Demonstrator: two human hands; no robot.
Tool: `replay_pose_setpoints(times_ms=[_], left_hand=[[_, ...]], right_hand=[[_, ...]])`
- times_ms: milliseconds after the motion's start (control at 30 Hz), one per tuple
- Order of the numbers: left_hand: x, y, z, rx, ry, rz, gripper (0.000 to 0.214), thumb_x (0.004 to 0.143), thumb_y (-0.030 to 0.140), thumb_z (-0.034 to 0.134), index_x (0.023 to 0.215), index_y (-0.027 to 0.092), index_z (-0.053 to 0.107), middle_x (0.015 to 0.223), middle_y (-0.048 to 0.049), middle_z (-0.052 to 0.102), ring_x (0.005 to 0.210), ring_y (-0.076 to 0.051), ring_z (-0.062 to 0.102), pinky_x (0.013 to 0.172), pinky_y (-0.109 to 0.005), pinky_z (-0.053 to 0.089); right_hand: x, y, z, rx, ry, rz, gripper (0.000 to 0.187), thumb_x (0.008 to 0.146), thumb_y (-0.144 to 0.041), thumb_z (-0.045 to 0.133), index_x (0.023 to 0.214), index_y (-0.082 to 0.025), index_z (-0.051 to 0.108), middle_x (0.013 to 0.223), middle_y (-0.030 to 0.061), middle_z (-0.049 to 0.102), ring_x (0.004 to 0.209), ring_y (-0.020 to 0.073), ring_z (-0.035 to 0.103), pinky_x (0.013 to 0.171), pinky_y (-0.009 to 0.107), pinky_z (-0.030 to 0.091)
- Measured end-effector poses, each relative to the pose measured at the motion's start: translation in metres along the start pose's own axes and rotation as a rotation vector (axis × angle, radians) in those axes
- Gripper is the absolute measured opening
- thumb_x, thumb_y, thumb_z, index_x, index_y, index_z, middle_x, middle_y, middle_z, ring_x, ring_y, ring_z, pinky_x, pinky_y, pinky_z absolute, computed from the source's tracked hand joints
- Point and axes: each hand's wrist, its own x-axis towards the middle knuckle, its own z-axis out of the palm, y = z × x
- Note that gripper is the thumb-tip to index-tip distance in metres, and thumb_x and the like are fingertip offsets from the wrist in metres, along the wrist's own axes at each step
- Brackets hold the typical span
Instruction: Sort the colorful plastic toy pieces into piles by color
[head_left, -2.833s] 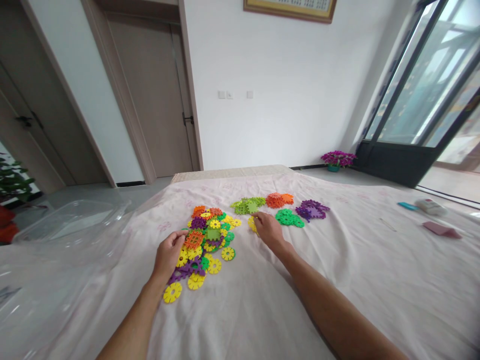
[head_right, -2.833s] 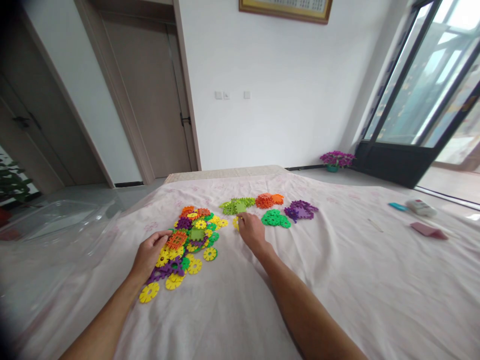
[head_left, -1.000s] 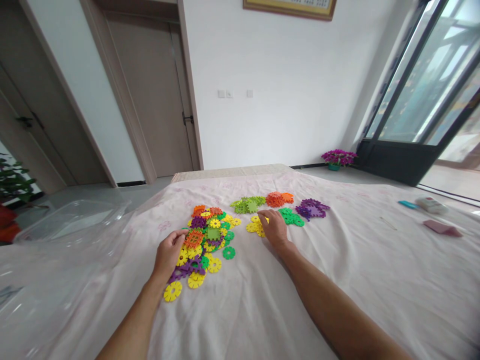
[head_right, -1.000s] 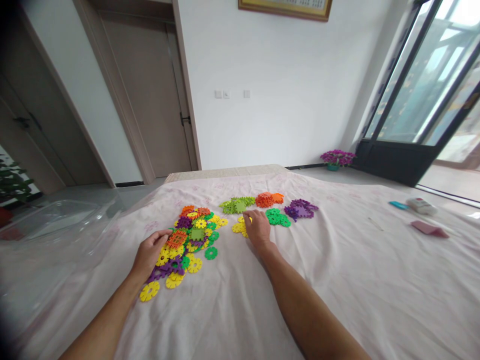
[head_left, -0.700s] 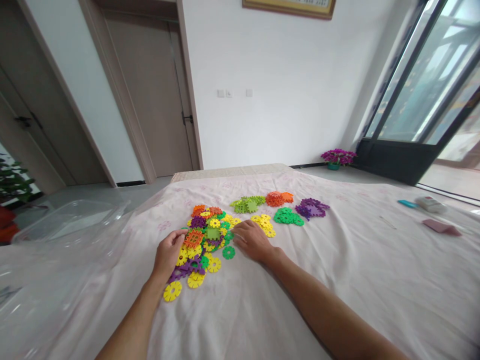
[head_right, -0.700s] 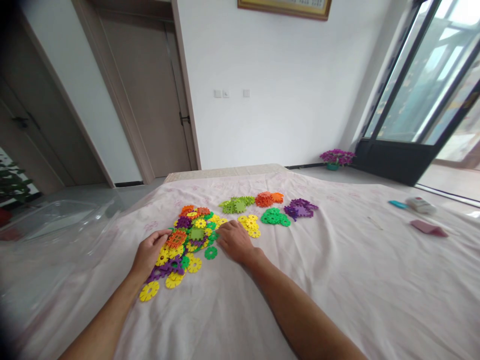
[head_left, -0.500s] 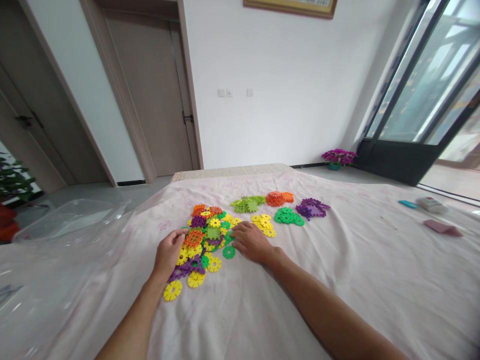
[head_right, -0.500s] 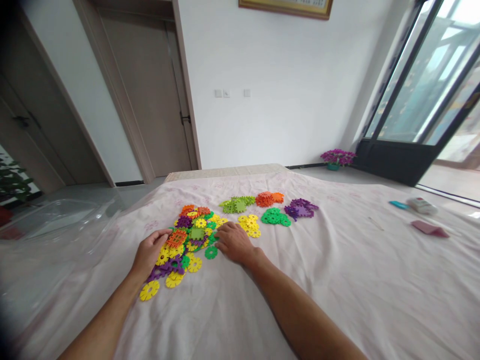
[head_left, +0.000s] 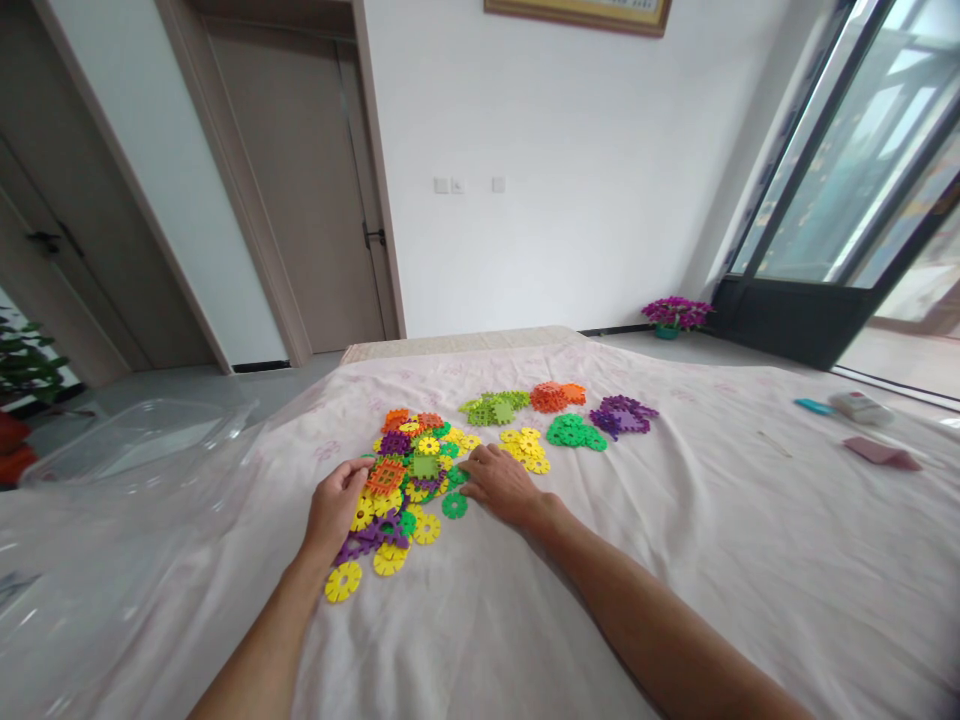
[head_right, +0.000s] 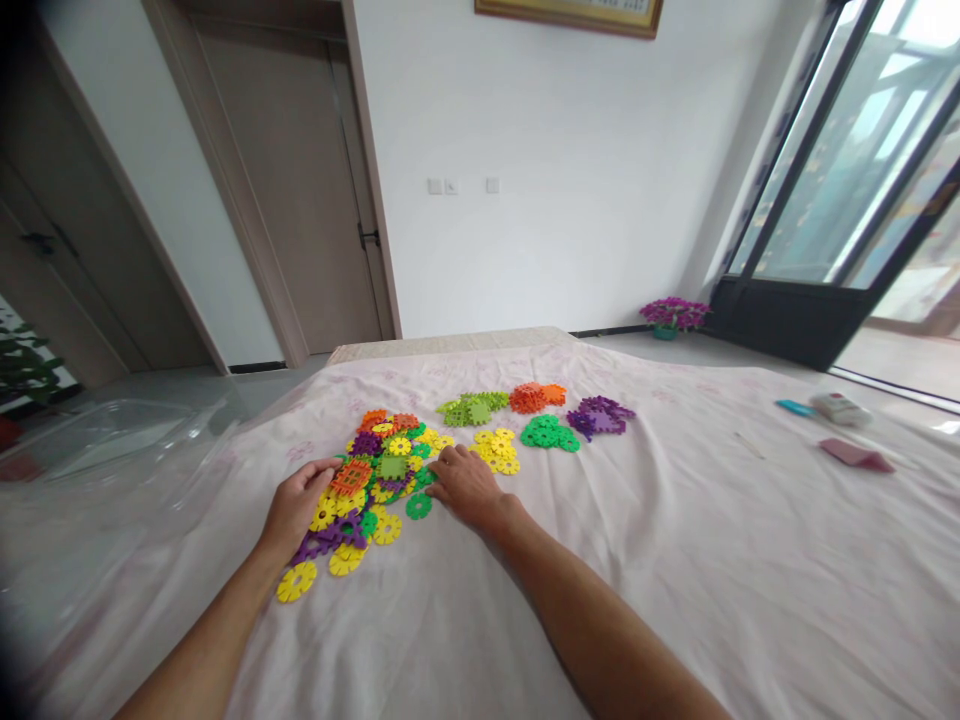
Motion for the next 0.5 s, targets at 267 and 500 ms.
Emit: replay_pose_setpoints(times_ms=[267,500], left_hand=[[0.003,-0.007,0.001,0.003,-0.004,0.003,0.037,0.078,0.044,0.057,0.102,0.019,0.069,0.107,-0.0059,0.073,0.102,-0.023,0.065,0.09,-0.031,0.048],[0.003,-0.008,0.0,0.002,0.003,0.01,0.036,0.077,0.044,0.058,0.101,0.02,0.071,0.108,-0.0052,0.073,0.102,-0.023,0.065,0.09,-0.03,0.048]], right_hand=[[0.007,-0.006,0.007,-0.102,0.013,0.092,0.029,0.099,-0.037,0.044,0.096,-0.02,0.067,0.095,0.0072,0.065,0.093,0.0201,0.056,0.08,0.03,0.038],[-0.001,0.022,0.005,0.038,0.199,0.33,0.031,0.101,-0.034,0.039,0.101,-0.023,0.068,0.098,0.0045,0.07,0.093,0.0182,0.061,0.081,0.026,0.04]])
